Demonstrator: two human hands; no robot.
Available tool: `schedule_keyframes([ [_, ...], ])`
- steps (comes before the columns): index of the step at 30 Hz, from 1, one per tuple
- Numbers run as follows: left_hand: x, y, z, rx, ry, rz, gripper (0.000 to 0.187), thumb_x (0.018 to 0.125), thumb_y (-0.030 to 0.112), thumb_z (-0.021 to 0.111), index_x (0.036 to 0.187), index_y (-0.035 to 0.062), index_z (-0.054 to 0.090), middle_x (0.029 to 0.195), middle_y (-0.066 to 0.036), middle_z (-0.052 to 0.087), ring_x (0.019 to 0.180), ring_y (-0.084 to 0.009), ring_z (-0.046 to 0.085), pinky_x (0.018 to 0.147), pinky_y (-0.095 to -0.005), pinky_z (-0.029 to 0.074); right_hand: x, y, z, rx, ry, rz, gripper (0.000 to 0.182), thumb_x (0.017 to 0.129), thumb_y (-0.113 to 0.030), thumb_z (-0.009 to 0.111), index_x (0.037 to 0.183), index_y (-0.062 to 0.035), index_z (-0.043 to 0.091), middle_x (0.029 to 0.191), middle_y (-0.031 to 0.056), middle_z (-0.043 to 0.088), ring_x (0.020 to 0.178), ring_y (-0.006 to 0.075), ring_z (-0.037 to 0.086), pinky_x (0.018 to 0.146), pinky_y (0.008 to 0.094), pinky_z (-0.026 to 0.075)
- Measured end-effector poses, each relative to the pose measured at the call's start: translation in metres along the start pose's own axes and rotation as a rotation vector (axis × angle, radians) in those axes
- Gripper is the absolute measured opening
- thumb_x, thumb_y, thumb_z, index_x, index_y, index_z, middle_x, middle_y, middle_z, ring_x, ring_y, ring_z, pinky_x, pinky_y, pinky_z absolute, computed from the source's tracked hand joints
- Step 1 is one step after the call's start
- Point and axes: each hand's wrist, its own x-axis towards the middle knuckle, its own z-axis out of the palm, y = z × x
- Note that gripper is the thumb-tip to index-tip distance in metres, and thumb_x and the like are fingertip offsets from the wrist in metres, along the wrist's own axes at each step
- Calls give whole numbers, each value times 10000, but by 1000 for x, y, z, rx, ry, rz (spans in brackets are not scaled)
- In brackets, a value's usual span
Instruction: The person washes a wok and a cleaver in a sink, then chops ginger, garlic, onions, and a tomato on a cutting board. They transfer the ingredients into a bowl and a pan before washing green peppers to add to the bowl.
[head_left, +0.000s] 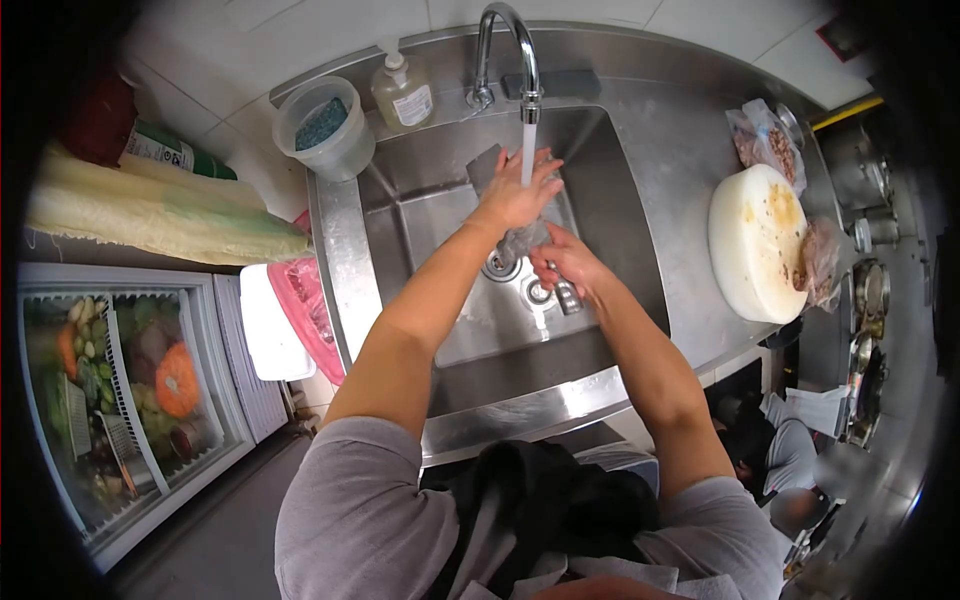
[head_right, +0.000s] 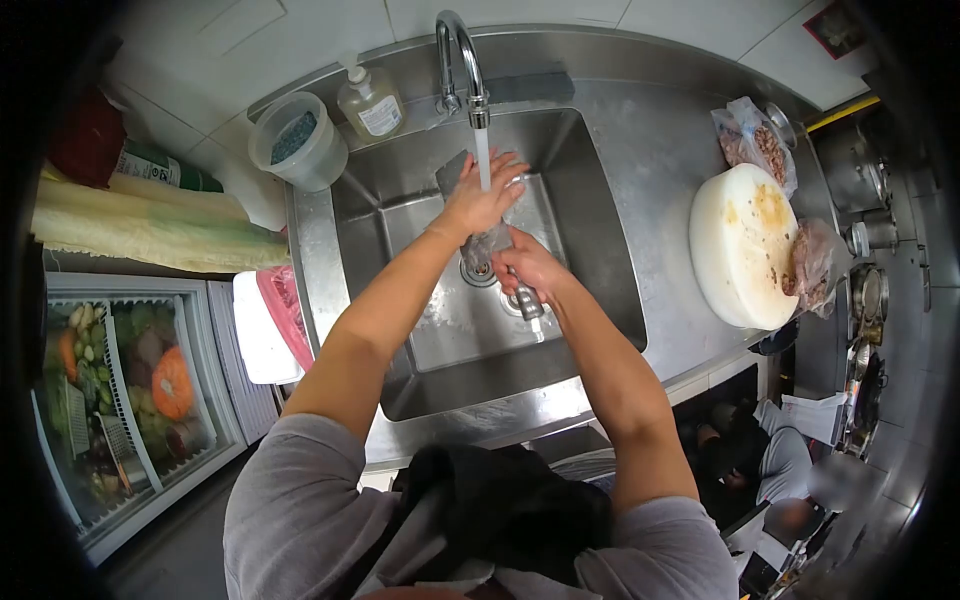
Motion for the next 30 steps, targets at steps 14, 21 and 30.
schedule_keyframes([
  [14,-68,-35,-40,-364,139,-171,326,1019,235,512,1247,41,642,1325,-168,616,1306,-347,521,1098,-408,408,-51,-4,-36,-436,149,106,736,947,-52,551,1598,-188,236,838,101,622,671,191,632,635,349,556],
  [21,-59,11,-21,-82,-496,43,565,1058,434,373,1540,139,371,1619,-66,322,1511,-270,250,1211,-611,133,-21,-26,5,-1792,169,60,675,899,-62,513,1508,-335,421,1061,193,709,1014,368,681,897,481,536],
  [30,-24,-60,-43,57,-426,-508,696,1036,534,346,1583,113,250,1641,-109,262,1537,-306,163,1199,-638,99,-99,-51,3,-1794,248,25,770,870,-54,490,1529,-423,342,991,202,709,902,381,694,822,496,551],
])
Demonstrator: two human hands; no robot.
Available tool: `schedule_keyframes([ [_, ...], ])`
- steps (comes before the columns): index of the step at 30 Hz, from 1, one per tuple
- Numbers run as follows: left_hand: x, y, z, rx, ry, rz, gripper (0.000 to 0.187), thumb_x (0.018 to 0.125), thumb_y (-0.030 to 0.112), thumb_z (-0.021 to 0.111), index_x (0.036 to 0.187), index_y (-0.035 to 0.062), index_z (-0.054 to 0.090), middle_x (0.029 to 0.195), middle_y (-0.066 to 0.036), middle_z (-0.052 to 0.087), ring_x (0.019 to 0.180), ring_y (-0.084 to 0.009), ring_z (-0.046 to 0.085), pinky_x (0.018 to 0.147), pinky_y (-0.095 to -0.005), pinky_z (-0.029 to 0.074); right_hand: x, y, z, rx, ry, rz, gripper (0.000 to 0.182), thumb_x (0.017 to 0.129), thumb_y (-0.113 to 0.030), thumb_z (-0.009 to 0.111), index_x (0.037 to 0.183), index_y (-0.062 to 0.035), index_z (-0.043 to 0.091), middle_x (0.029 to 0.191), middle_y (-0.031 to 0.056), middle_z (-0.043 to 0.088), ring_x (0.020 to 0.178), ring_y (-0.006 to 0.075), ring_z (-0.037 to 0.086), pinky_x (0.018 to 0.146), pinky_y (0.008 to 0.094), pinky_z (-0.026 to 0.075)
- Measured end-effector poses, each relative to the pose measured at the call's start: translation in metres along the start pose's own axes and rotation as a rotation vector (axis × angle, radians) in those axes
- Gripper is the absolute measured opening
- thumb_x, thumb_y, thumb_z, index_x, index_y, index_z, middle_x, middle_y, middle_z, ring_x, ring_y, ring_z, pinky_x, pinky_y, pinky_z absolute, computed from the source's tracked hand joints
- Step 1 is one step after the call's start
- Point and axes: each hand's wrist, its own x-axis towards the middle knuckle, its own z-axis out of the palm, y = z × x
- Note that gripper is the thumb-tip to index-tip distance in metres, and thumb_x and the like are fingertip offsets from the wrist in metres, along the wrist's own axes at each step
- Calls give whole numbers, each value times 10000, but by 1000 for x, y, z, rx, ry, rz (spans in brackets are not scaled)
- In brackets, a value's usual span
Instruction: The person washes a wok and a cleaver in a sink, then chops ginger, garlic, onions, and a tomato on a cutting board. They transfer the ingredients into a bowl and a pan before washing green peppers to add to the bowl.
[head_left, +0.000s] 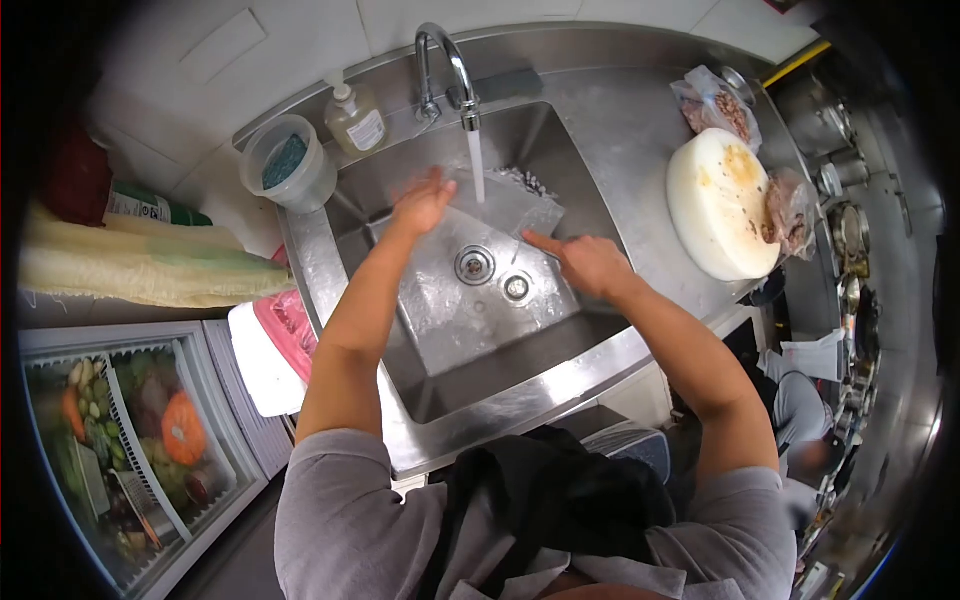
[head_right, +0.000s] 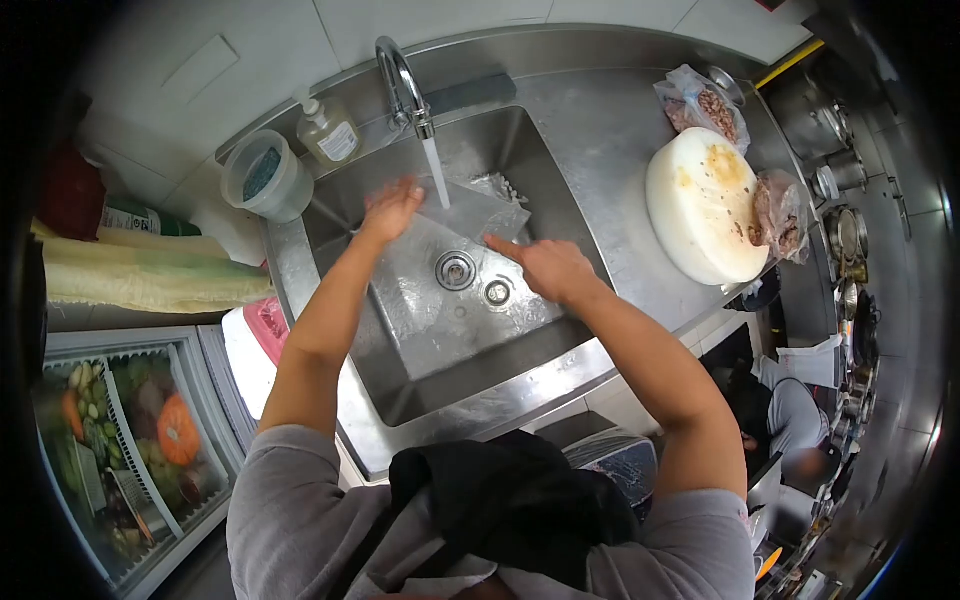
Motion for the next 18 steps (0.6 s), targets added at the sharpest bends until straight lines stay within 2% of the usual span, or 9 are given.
schedule_keyframes([
  [1,0,5,0,-4,1,7,696,1036,534,346,1583,113,250,1641,-109,262,1537,-306,163,1199,-638,99,-8,2,3,-7,20,9,785,862,-65,497,1538,-423,322,989,195,708,896,376,690,821,496,547],
  [3,-3,14,4,-110,233,-43,713,1035,530,353,1586,94,234,1651,-115,229,1537,-334,148,1201,-636,78,-17,5,3,-9,-20,43,790,857,-56,494,1538,-419,327,995,189,708,897,368,693,815,492,551],
  [5,-9,47,23,-7,283,179,722,1035,533,348,1584,79,231,1655,-127,210,1537,-348,135,1206,-622,87,-17,8,8,3,-61,78,795,851,-47,491,1538,-415,333,1001,182,709,898,360,696,809,488,555],
  [7,-27,98,24,11,199,398,730,1033,535,352,1588,81,219,1661,-133,185,1538,-365,114,1212,-604,102,-4,14,19,-37,-50,4,803,851,-34,484,1537,-424,333,1014,166,711,904,348,699,790,480,563],
  [8,-26,110,28,10,205,393,730,1033,535,352,1588,81,219,1661,-133,185,1538,-365,114,1212,-604,102,0,9,17,-42,-49,-2,803,851,-34,484,1537,-424,333,1014,166,711,904,348,699,790,480,563],
  [10,-19,123,38,54,50,395,742,1032,547,336,1595,86,194,1672,-130,137,1538,-381,84,1218,-590,109,8,-11,8,-65,-1,-9,802,888,-31,494,1539,-455,295,1003,147,721,907,330,708,788,476,567],
  [12,-3,118,28,-52,35,380,734,1030,559,315,1605,124,180,1680,-117,103,1541,-378,70,1211,-613,101,8,-16,1,-84,19,-13,796,890,-33,492,1538,-454,300,970,144,718,887,325,710,765,476,570],
  [14,-3,116,8,172,9,255,708,1030,556,310,1609,168,185,1682,-120,84,1544,-368,65,1198,-644,98,6,-12,7,-64,67,-62,790,892,-42,496,1538,-453,301,934,144,711,844,331,712,739,470,573],
  [18,4,94,-6,120,7,162,680,1023,542,354,1593,186,246,1678,-132,102,1546,-361,69,1186,-667,107,-27,-3,10,-45,34,-18,787,892,-54,501,1537,-457,301,912,147,705,840,330,710,756,466,571],
])
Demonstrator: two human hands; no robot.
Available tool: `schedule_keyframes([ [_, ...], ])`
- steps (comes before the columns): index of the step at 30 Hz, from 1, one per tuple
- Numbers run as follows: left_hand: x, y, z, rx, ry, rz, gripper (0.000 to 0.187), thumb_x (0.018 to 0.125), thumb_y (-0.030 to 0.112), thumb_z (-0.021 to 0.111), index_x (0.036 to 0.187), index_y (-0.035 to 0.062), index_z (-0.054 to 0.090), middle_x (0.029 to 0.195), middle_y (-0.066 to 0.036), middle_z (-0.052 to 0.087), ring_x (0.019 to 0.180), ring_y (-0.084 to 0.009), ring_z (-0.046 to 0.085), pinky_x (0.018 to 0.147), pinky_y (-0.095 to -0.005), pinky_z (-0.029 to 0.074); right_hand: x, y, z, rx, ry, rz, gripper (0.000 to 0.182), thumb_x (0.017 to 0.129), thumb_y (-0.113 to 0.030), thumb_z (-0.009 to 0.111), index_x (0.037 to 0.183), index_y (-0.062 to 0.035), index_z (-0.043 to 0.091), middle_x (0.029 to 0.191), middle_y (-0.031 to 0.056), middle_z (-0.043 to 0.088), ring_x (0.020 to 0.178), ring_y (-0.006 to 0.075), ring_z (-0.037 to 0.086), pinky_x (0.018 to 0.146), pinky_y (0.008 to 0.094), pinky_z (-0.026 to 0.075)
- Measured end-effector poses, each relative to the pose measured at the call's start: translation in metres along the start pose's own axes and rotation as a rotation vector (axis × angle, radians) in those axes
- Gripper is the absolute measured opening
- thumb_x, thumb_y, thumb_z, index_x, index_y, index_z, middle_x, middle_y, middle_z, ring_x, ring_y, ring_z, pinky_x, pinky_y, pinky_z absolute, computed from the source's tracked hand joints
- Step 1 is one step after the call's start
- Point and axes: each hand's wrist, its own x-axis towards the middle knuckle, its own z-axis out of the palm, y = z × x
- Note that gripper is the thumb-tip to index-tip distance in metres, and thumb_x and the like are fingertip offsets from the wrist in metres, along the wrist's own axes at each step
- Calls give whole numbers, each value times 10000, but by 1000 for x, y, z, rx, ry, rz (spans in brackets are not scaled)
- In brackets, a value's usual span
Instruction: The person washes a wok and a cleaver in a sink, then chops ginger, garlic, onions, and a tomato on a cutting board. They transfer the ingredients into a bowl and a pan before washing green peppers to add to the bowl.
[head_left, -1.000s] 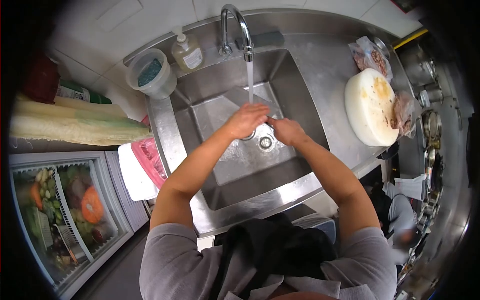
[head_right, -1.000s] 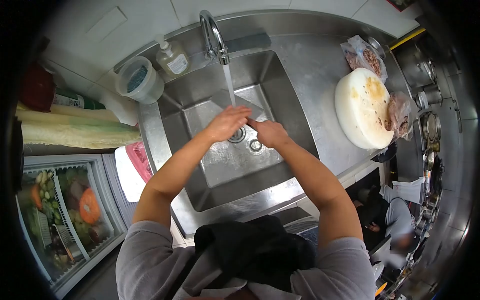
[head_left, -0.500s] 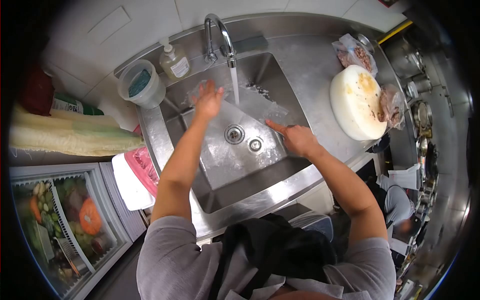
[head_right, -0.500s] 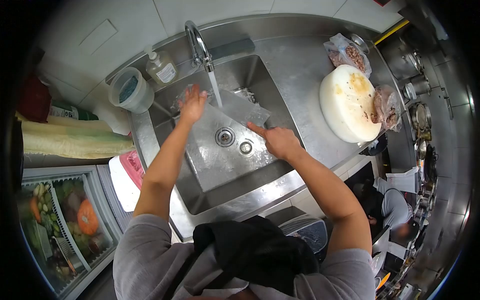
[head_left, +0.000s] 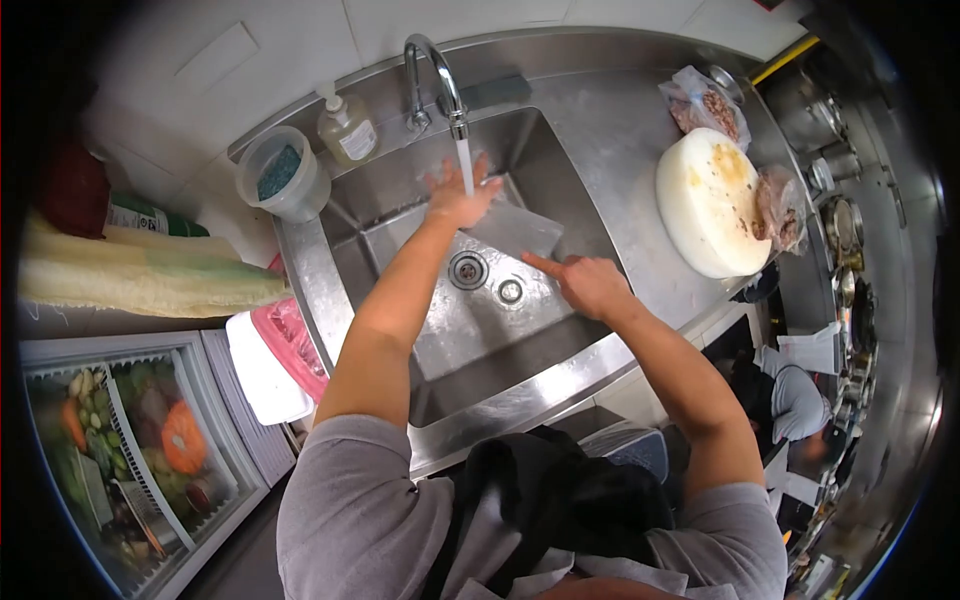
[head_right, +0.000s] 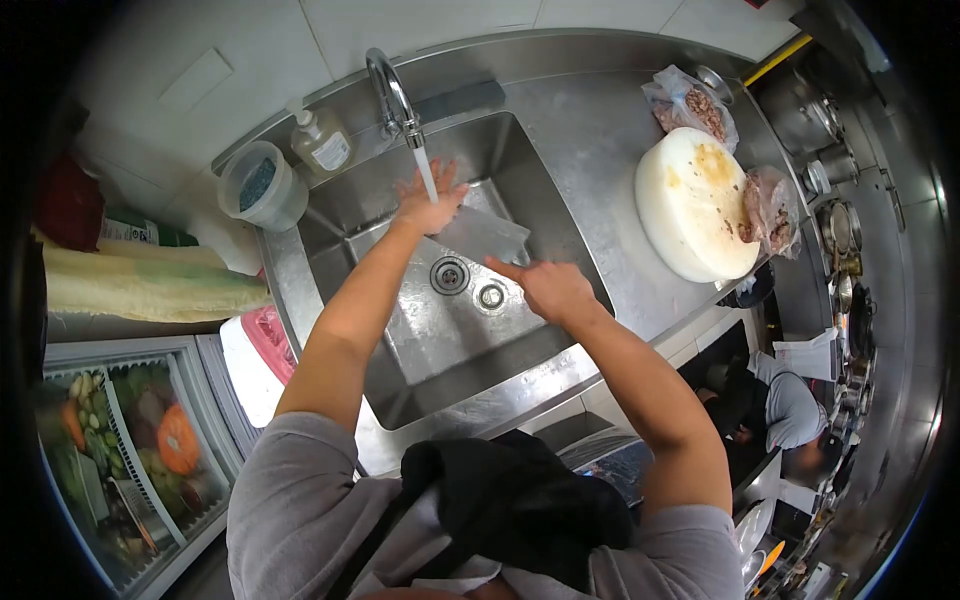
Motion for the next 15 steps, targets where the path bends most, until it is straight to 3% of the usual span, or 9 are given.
schedule_keyframes([
  [2,9,-25,24,-119,77,-203,663,1011,487,450,1564,150,308,1670,-137,129,1542,-357,83,1191,-652,126,-34,10,11,44,-49,53,746,922,-74,466,1541,-454,295,906,164,699,833,333,704,770,463,571],
  [4,18,-60,83,-125,387,-212,584,995,370,544,1485,88,398,1533,-174,415,1430,-326,386,1127,-601,339,-76,26,30,134,24,102,749,927,-70,479,1557,-419,273,901,180,695,821,346,702,757,470,564],
  [5,24,-73,110,-128,363,-182,584,995,370,544,1485,88,398,1533,-174,415,1430,-326,386,1127,-601,339,-97,33,41,212,95,140,756,932,-65,493,1573,-383,251,897,196,691,809,359,699,744,476,558],
  [7,29,-73,139,-1256,171,-247,408,974,211,605,1328,22,533,1199,-151,665,1103,-239,647,921,-468,533,-130,47,56,407,205,170,774,929,-54,525,1586,-334,226,841,189,670,726,335,681,687,455,543],
  [8,30,-64,141,-1252,134,-225,408,974,211,605,1328,22,533,1199,-151,665,1103,-239,647,921,-468,533,-141,52,60,582,332,154,797,927,-43,557,1599,-284,202,786,183,650,643,312,662,630,434,529],
  [10,11,-28,108,-1416,233,-248,203,962,123,622,1120,-3,634,907,-81,696,827,-157,670,735,-344,552,-172,33,10,1352,81,412,814,938,-29,594,1604,-196,158,678,43,469,503,123,450,489,296,399],
  [11,28,-57,123,-1526,148,-215,160,967,118,619,1067,0,658,896,-82,684,816,-165,659,728,-339,543,-187,32,18,1641,166,345,778,941,-32,593,1587,-179,185,685,41,468,502,120,449,480,290,393],
  [14,60,-84,127,-1416,485,-185,213,993,185,564,1048,26,695,905,-73,670,824,-210,641,740,-345,533,-237,27,46,2235,435,104,482,951,-70,599,1376,-133,380,753,67,496,504,136,480,476,281,415],
  [15,126,-189,173,-1531,430,-163,280,980,183,550,1182,42,682,1014,-87,690,888,-191,646,770,-363,532,-252,25,57,2169,519,95,468,951,-76,598,1366,-157,397,766,86,502,510,153,499,485,274,421],
])
